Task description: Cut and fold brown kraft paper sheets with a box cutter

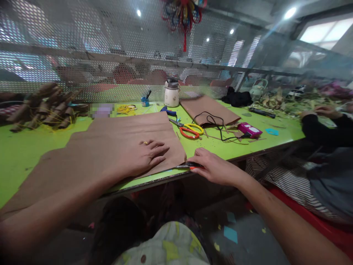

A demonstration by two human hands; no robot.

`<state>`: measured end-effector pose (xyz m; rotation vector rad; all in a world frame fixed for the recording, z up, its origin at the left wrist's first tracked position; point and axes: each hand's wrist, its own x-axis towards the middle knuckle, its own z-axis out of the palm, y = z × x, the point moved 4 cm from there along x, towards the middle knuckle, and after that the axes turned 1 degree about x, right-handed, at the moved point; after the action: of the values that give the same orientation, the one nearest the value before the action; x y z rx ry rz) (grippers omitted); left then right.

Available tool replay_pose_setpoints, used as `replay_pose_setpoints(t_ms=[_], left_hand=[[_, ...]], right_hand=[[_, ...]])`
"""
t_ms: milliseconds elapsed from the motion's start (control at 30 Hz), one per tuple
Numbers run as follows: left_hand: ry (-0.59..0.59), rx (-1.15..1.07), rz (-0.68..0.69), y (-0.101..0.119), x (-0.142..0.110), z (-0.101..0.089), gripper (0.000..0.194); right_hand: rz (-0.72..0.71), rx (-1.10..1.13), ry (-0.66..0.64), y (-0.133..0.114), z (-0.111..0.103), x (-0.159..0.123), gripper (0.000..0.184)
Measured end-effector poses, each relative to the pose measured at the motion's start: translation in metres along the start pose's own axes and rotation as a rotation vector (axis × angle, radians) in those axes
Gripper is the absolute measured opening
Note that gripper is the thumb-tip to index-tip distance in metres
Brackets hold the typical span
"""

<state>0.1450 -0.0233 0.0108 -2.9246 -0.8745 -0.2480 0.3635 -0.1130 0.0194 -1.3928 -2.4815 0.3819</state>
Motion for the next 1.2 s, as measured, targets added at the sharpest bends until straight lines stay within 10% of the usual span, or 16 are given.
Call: replay_pose_setpoints(t_ms=[1200], left_hand=[[-0.003, -0.099, -0.055, -0.003, 0.001, 0.004, 0.047]], right_hand=[[-0.019, -0.14, 0.103, -0.046, 0.009, 0.011, 0.007]])
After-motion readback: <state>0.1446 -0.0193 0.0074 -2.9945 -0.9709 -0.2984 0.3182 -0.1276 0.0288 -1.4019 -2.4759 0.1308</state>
